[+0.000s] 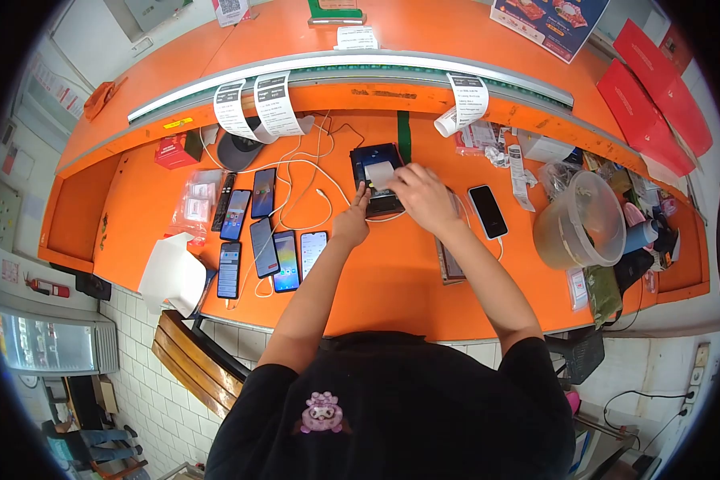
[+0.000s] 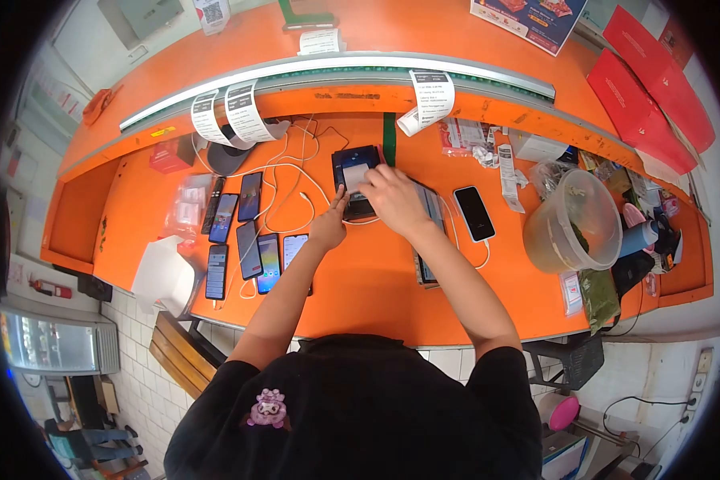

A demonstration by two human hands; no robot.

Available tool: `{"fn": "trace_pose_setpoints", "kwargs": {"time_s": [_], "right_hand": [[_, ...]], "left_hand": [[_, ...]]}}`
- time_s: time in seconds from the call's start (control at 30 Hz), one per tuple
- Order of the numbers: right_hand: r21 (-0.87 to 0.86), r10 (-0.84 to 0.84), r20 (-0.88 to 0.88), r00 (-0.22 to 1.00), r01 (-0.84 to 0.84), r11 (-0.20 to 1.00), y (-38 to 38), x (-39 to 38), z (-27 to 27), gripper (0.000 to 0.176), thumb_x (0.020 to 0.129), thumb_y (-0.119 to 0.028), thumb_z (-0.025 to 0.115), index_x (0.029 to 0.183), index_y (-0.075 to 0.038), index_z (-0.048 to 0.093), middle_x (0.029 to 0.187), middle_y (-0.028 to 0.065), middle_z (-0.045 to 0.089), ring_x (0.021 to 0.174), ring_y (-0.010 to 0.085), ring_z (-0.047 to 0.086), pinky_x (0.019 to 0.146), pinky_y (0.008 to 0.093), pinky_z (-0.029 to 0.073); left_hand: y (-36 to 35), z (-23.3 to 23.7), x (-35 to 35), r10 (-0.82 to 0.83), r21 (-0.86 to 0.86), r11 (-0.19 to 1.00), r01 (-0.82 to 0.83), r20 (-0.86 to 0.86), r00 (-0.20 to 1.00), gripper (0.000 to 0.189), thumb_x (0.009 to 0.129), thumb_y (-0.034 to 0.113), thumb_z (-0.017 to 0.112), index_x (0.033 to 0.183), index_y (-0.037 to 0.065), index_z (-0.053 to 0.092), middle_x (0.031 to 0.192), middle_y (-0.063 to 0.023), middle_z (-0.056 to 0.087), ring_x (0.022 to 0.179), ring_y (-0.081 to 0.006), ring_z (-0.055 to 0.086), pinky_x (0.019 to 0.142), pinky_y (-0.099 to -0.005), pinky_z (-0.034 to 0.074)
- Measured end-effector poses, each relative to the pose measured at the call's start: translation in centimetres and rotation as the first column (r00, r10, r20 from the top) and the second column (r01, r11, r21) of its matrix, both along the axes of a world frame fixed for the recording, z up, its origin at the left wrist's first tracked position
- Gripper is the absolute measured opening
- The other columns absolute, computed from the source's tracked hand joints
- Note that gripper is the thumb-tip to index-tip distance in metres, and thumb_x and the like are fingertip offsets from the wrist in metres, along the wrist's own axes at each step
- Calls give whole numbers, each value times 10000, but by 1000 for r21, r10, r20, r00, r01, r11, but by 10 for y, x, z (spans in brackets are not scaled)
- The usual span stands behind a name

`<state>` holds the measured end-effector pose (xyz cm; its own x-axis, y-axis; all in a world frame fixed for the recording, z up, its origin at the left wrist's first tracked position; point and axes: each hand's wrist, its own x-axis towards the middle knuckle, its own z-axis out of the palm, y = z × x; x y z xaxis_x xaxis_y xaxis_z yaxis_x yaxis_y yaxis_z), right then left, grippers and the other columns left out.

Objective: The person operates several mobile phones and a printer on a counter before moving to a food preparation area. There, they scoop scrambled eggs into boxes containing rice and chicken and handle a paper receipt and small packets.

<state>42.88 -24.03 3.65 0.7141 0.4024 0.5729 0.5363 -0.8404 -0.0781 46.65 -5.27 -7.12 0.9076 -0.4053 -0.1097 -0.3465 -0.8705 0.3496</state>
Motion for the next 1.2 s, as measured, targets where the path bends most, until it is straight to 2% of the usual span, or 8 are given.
{"fn": "trace_pose_setpoints", "kwargs": {"time_s": [0.2,0.23,0.27,0.47,0.6,0.73,0.97,1.2], "right_hand": [[-845,-67,-189,980,-128,519,18,-96,-82,195,802,-148,559,887,-63,713,922,104,622,921,275,547,858,447,431],[-662,-113,-358,927,-167,731,22,-118,-166,186,800,-163,550,798,-75,714,880,115,629,857,289,567,766,444,438],[-659,2,-552,834,-437,612,36,-131,-123,182,782,-163,549,710,-69,688,818,123,626,845,297,578,693,413,437],[177,256,-848,464,-207,962,86,-167,-101,133,811,-173,602,843,-49,634,780,139,617,790,317,619,733,409,469],[444,424,-779,461,-72,893,95,-169,-120,151,849,-148,599,954,-39,604,849,139,633,790,303,624,749,399,471],[564,360,-742,566,236,792,101,-165,-106,112,872,-105,558,939,-25,599,928,145,637,844,257,624,742,382,483],[890,-177,-115,977,180,419,9,-35,105,362,959,-330,452,803,-34,592,634,-7,469,578,89,439,495,268,333],[944,260,-329,908,312,105,-89,132,228,510,946,-535,441,978,-57,616,554,-17,440,428,81,385,398,242,297]], "left_hand": [[5,4,-2,-36,71,997,37,-16,999,820,721,-14,527,1471,131,230,1572,13,71,930,-320,649,708,-414,544],[3,4,1,-41,108,993,40,0,999,840,726,-20,533,1483,133,203,1576,12,50,929,-304,653,687,-400,545],[4,-4,3,-49,57,997,49,11,999,843,725,-20,534,1483,130,197,1576,0,33,920,-315,651,675,-407,541],[54,0,-15,53,-480,874,80,256,965,703,720,-46,501,1402,50,356,1465,-147,350,1059,-430,555,777,-427,519],[206,-1,-47,448,-355,894,-273,707,547,617,694,78,660,1288,31,502,1266,-242,506,1259,-424,397,1058,-492,299],[333,-13,-97,873,-133,321,-938,426,238,999,683,246,798,1468,98,198,1483,-294,195,1391,-456,141,1093,-586,176],[411,-79,-114,848,-3,486,-874,243,471,670,761,548,655,1239,91,549,974,-114,666,929,-316,632,843,-484,423],[401,-43,-108,779,-98,603,-792,287,558,307,859,246,540,1114,104,633,940,-111,679,900,-294,637,807,-428,424]]}}
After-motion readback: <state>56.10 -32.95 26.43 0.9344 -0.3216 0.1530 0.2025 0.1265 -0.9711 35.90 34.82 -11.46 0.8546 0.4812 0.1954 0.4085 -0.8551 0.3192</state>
